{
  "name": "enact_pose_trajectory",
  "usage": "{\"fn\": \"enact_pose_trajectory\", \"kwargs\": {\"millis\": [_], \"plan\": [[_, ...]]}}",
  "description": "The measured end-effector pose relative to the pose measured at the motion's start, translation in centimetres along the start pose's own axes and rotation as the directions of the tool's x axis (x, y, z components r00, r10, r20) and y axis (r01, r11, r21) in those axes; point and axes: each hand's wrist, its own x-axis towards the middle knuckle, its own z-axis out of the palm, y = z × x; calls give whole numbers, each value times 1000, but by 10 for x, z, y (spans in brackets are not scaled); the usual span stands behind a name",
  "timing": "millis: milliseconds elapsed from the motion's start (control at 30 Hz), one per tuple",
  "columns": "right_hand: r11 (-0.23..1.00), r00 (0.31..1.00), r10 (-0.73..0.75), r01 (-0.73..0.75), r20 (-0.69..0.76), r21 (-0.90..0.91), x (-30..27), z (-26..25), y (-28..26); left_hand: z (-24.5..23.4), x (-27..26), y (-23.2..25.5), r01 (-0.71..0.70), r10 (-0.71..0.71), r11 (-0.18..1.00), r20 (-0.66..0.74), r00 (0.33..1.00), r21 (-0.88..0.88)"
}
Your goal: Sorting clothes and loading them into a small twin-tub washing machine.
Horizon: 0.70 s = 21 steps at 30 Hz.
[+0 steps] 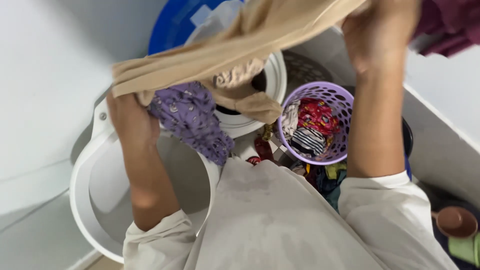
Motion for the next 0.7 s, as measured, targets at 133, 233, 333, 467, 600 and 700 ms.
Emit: {"fn": "enact_pose_trajectory", "kwargs": {"millis": [133,233,333,467,600,700], "plan": [[806,970,205,-92,130,-585,12,-14,86,-28,0,-34,95,-101,985,35,994,144],[544,927,346,-75,141,-836,8,-4,106,-29,-2,-53,170,-223,890,79,972,422],[244,877,476,-54,71,-968,11,8,113,-19,-2,-55,183,-282,841,125,951,509],[529,745,667,-481,-8,-699,26,-5,150,-20,-1,-70,229,-305,813,57,951,536],[810,870,358,-108,340,-576,36,-16,158,-14,-2,-67,151,-196,832,28,980,534],[849,899,216,20,381,-528,30,-16,153,-8,-11,-67,129,-147,815,-15,989,565]]}}
